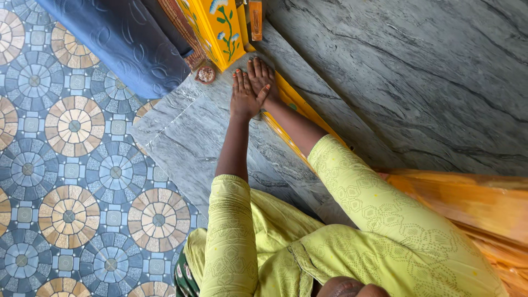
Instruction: The person wipes a wooden door and its painted frame using a grey cloth. They clean the upper panels, the handle area, and the lower floral-painted trim, moving from a standing position to sitting on the floor to reach the bottom sections.
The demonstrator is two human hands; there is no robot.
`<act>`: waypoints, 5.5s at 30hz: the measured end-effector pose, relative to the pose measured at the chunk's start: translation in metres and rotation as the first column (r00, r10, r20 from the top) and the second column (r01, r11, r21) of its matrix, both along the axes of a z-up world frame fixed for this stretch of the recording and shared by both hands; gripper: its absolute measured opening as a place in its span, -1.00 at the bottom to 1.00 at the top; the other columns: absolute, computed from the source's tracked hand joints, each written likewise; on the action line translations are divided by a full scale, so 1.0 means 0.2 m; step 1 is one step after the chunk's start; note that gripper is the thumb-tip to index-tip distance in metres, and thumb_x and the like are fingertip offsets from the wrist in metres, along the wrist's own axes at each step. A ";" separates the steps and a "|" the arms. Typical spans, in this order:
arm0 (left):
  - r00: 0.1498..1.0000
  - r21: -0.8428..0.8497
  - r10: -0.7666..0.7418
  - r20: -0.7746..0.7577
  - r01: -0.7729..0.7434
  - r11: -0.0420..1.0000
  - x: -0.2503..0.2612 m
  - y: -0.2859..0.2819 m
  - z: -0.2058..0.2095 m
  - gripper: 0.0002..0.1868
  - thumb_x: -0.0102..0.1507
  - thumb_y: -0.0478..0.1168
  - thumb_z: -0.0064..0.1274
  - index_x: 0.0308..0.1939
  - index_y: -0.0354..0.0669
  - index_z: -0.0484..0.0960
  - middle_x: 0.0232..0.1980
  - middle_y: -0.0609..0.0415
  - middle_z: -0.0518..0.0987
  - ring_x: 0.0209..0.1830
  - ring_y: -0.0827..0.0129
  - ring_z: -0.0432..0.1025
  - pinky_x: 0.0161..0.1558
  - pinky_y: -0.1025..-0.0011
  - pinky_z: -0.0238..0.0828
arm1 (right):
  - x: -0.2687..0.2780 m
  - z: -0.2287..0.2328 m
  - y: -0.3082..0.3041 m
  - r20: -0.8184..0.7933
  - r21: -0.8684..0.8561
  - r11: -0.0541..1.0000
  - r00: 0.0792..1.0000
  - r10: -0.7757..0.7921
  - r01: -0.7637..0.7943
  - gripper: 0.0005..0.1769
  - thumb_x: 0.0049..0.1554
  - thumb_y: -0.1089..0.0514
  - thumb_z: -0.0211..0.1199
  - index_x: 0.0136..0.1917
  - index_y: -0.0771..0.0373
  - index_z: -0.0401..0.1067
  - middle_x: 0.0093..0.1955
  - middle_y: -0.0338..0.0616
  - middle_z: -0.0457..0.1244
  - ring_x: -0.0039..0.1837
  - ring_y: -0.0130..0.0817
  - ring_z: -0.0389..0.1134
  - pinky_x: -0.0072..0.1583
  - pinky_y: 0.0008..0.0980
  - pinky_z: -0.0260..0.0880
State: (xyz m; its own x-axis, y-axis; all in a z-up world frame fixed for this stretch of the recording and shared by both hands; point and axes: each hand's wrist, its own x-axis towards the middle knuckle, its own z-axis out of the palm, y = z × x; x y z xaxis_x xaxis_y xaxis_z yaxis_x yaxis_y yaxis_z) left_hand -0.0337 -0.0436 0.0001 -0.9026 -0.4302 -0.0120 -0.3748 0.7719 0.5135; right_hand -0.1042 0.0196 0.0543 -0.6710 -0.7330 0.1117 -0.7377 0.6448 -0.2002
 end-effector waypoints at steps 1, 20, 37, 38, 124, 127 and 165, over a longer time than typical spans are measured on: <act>1.000 -0.004 -0.003 -0.008 0.003 1.000 0.03 0.05 -0.01 0.21 0.30 0.56 -0.35 0.58 -0.51 -0.06 0.68 -0.39 -0.17 0.71 -0.11 -0.30 0.60 0.09 -0.24 | 0.03 0.01 0.05 -0.010 -0.007 1.000 1.000 -0.003 0.003 -0.17 0.37 -0.26 -0.19 0.66 0.34 -0.12 0.70 0.18 -0.21 0.68 0.09 -0.17 0.59 0.11 -0.20; 0.959 -0.074 -0.275 -0.067 0.270 0.960 0.72 1.23 0.13 0.29 0.24 0.64 -0.41 0.54 -0.55 0.01 0.64 -0.44 -0.05 0.69 -0.14 -0.23 0.58 0.05 -0.24 | 0.61 -0.27 1.41 -0.208 -0.042 0.998 0.977 -0.054 0.046 -0.27 0.36 -0.15 -0.14 0.65 0.30 -0.01 0.72 0.03 -0.13 0.73 -0.09 -0.18 0.64 -0.05 -0.28; 0.626 -0.297 -0.768 -0.138 0.713 0.635 1.27 1.93 0.15 -0.10 0.32 0.47 -0.27 0.57 0.02 0.23 0.66 0.03 0.10 0.69 0.01 -0.07 0.62 -0.01 -0.14 | 1.24 0.14 2.69 -0.142 0.206 0.977 0.986 0.091 -0.061 -0.08 0.22 -0.23 0.13 0.59 0.40 0.00 0.67 0.17 -0.09 0.69 0.00 -0.12 0.62 -0.05 -0.16; 0.612 -0.316 -0.784 -0.108 0.726 0.611 1.28 1.94 0.16 -0.10 0.33 0.46 -0.27 0.57 0.01 0.23 0.67 0.05 0.07 0.68 0.00 -0.09 0.61 -0.01 -0.15 | 1.26 0.15 2.74 -0.131 0.248 0.968 0.988 0.083 -0.049 -0.08 0.21 -0.25 0.12 0.59 0.39 0.00 0.66 0.16 -0.09 0.68 -0.01 -0.12 0.62 -0.05 -0.16; 0.673 -0.340 -0.627 -0.393 0.527 0.779 1.20 2.28 0.12 -0.55 0.46 0.00 0.01 0.30 -0.21 0.56 0.39 -0.13 0.45 0.47 -0.05 0.29 0.43 -0.01 0.23 | 2.18 0.02 4.14 -0.267 0.448 0.661 0.796 -0.543 0.602 0.02 0.25 -0.25 0.24 0.62 0.52 -0.04 0.65 0.35 -0.08 0.68 0.23 -0.08 0.62 0.07 -0.08; 0.705 -0.329 -0.587 -0.398 0.488 0.809 1.21 2.27 0.16 -0.57 0.45 0.00 0.01 0.27 -0.19 0.58 0.35 -0.10 0.47 0.43 -0.06 0.31 0.38 -0.01 0.24 | 2.14 -0.03 4.13 -0.278 0.496 0.599 0.768 -0.577 0.629 0.09 0.21 -0.26 0.24 0.61 0.57 -0.12 0.63 0.41 -0.13 0.66 0.30 -0.13 0.58 0.14 -0.10; 0.721 0.349 0.324 -0.612 -0.121 0.929 0.97 1.99 0.02 -0.30 0.55 0.22 -0.44 0.53 -0.26 0.20 0.57 -0.28 0.12 0.59 -0.14 0.10 0.50 -0.07 0.13 | 0.65 -0.14 1.64 -0.194 0.105 0.984 0.968 0.160 -0.141 -0.12 0.24 -0.03 0.13 0.73 0.08 -0.09 0.76 -0.07 -0.22 0.74 -0.09 -0.32 0.65 0.03 -0.45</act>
